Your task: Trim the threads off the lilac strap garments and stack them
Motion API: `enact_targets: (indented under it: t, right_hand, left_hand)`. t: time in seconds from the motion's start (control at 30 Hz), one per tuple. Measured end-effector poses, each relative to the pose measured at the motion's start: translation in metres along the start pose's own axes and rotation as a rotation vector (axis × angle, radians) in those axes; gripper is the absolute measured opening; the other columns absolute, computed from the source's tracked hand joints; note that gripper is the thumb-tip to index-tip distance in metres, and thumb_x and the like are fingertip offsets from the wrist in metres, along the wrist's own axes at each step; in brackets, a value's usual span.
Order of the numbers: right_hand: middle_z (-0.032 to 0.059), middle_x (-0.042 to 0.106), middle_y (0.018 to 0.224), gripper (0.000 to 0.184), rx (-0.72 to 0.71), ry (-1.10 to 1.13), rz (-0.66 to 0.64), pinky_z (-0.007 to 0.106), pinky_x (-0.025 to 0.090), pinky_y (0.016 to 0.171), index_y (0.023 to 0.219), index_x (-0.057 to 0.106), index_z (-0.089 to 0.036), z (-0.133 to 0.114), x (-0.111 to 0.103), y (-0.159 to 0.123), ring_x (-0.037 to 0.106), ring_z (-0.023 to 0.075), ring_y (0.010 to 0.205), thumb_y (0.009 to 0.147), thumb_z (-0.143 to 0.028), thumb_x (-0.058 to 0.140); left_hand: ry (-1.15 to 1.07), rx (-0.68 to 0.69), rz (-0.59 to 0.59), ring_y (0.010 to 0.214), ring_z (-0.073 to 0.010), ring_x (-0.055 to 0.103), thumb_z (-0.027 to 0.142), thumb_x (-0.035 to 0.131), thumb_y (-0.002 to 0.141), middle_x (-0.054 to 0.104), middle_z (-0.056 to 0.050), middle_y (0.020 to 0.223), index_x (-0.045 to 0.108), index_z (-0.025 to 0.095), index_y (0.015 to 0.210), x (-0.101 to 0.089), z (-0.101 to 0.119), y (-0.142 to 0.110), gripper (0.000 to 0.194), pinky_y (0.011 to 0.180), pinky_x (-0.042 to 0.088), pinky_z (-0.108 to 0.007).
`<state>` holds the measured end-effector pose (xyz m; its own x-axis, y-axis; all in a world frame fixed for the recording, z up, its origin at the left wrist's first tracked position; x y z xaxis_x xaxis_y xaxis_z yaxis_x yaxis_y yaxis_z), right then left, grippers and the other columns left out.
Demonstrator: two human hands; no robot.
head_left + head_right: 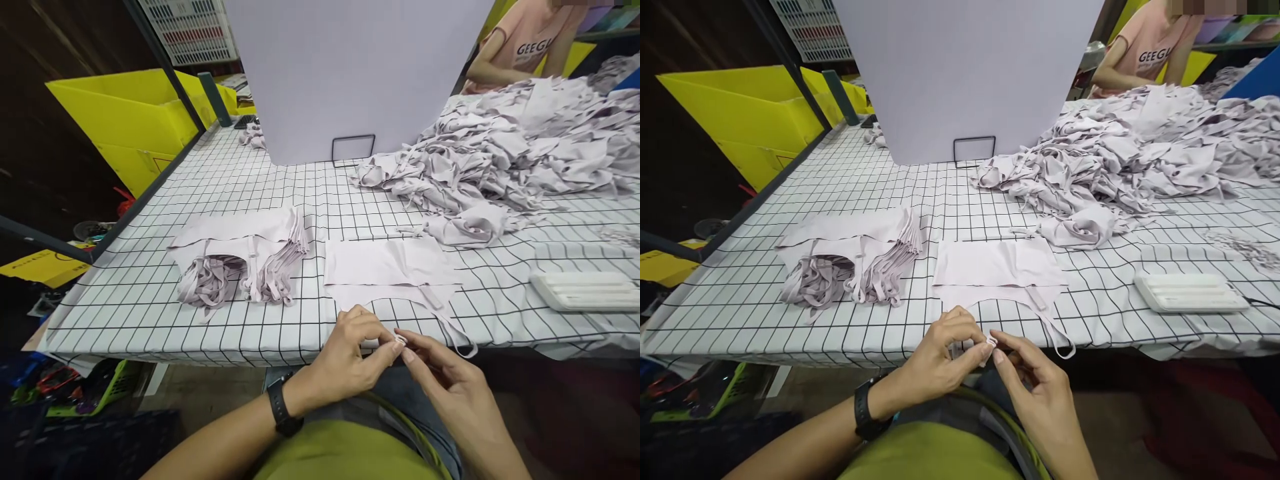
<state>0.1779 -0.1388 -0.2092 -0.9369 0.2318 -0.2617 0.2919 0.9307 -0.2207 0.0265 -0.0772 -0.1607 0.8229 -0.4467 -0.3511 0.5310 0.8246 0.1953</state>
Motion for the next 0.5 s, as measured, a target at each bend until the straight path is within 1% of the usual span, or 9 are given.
enact_targets:
  t: [0.03,0.1,0.23,0.33,0.4,0.5]
  right_hand:
    - [0.0073,0.076,0.092,0.038,-0.018,0.009,-0.002,0.031,0.058,0.069,0.107,0.083,-0.024,-0.002,0.0,0.0,0.067,0.0216,0.075,0.082,-0.052,0.075]
    - [0.0077,0.078,0.094,0.036,-0.001,0.058,-0.03,0.032,0.06,0.074,0.102,0.084,-0.024,-0.002,0.002,0.003,0.069,0.023,0.078,0.079,-0.052,0.078]
    - [0.0074,0.078,0.086,0.041,0.142,0.212,-0.06,0.032,0.06,0.072,0.099,0.085,-0.022,0.008,0.008,0.011,0.068,0.0215,0.074,0.072,-0.054,0.084]
    - [0.0082,0.078,0.085,0.039,0.23,0.3,-0.058,0.032,0.06,0.074,0.092,0.086,-0.021,0.014,0.014,0.012,0.069,0.0223,0.077,0.069,-0.052,0.088]
    - [0.0082,0.079,0.085,0.035,0.242,0.305,-0.047,0.033,0.06,0.077,0.087,0.085,-0.021,0.014,0.016,0.013,0.069,0.0234,0.079,0.069,-0.05,0.089]
    - [0.0072,0.079,0.087,0.031,0.223,0.294,-0.039,0.034,0.06,0.079,0.086,0.085,-0.022,0.012,0.019,0.015,0.069,0.0234,0.08,0.07,-0.049,0.088]
  left_hand:
    - [-0.004,-0.026,-0.004,0.084,-0.0176,0.059,0.02,0.064,0.094,0.069,-0.001,0.076,0.064,0.019,0.072,0.001,-0.002,0.001,0.023,0.082,0.047,-0.034]
    - [-0.01,-0.056,0.006,0.081,-0.0172,0.059,0.021,0.063,0.095,0.067,-0.001,0.072,0.063,0.019,0.069,0.001,-0.006,0.002,0.026,0.082,0.047,-0.034]
    - [-0.003,-0.053,0.057,0.08,-0.017,0.059,0.02,0.062,0.095,0.067,-0.001,0.073,0.067,0.019,0.075,-0.001,-0.011,0.003,0.021,0.082,0.045,-0.035]
    - [0.036,-0.024,0.074,0.082,-0.017,0.059,0.018,0.06,0.095,0.068,-0.001,0.076,0.067,0.019,0.078,-0.002,-0.011,0.003,0.018,0.082,0.044,-0.035]
    - [0.102,-0.007,0.074,0.083,-0.0171,0.058,0.017,0.06,0.094,0.068,-0.001,0.077,0.066,0.019,0.08,-0.002,-0.009,0.003,0.016,0.081,0.043,-0.036]
    - [0.205,-0.002,0.056,0.085,-0.0175,0.057,0.017,0.059,0.095,0.067,-0.001,0.081,0.063,0.019,0.082,-0.002,-0.005,0.003,0.014,0.081,0.041,-0.037]
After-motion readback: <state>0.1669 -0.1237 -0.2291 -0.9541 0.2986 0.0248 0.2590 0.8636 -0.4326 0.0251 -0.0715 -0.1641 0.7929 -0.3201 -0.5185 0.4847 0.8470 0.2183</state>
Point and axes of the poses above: each hand's wrist, its own y-axis towards the middle knuckle, its own x-axis out of the palm, z = x × y, the point moved 8 cm from there along y, towards the middle knuckle
